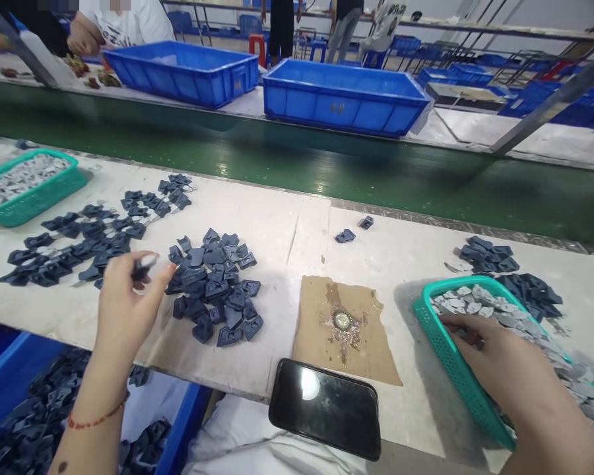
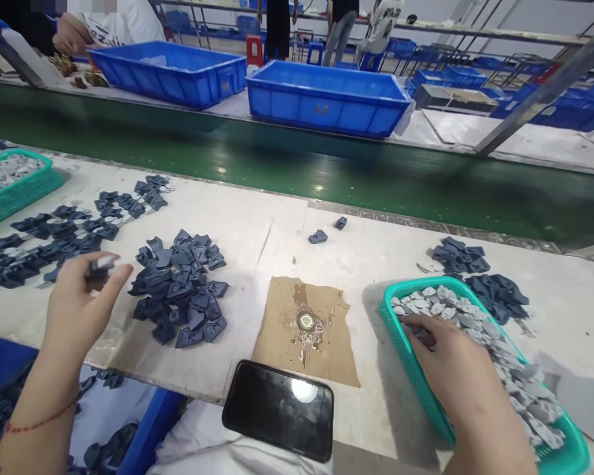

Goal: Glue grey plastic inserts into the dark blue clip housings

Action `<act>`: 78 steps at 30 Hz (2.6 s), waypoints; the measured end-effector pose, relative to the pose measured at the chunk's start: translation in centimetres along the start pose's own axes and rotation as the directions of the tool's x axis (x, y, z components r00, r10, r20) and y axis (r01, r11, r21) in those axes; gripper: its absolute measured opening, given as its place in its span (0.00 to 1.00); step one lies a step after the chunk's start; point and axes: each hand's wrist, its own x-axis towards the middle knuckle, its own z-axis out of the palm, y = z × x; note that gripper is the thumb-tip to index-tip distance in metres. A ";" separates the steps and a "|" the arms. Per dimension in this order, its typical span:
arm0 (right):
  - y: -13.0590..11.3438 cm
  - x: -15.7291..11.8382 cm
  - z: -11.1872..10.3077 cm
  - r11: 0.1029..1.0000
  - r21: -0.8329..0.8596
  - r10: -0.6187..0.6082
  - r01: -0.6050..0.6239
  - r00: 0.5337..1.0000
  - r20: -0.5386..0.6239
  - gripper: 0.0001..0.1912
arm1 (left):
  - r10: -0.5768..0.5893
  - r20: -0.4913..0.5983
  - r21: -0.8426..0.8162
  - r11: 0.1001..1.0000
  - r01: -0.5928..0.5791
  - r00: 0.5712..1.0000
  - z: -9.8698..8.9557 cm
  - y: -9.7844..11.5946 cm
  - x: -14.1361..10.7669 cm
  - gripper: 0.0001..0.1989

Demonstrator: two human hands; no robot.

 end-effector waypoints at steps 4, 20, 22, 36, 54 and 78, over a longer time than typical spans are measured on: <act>-1.3 -0.1 -0.4 0.987 -0.081 0.145 -0.136 0.982 0.118 0.10 | 0.036 -0.034 0.199 0.980 -0.028 0.999 0.9 -3.1 1.2 0.34; -7.5 -5.3 1.7 0.703 0.708 -0.011 0.065 0.997 -0.082 0.13 | 0.587 0.403 0.023 0.761 -0.649 0.702 4.2 4.8 -0.1 0.19; -8.4 -5.1 3.2 0.640 0.768 -0.059 0.024 0.998 0.019 0.13 | 0.588 0.472 0.012 0.741 -0.671 0.657 4.9 5.7 -0.8 0.17; -9.4 -3.9 6.0 0.356 0.913 -0.073 -0.197 0.969 0.237 0.14 | 0.462 0.606 0.135 0.742 -0.656 0.648 5.8 9.1 0.5 0.12; -9.2 -4.2 6.3 0.480 0.875 -0.068 -0.062 0.992 0.108 0.10 | 0.350 0.780 -0.625 0.469 0.624 0.518 9.2 10.9 -8.9 0.15; -8.7 -4.9 6.3 0.759 0.583 -0.347 0.291 0.938 -0.017 0.06 | 0.338 0.631 -0.715 0.603 0.354 0.699 10.1 9.8 -10.1 0.12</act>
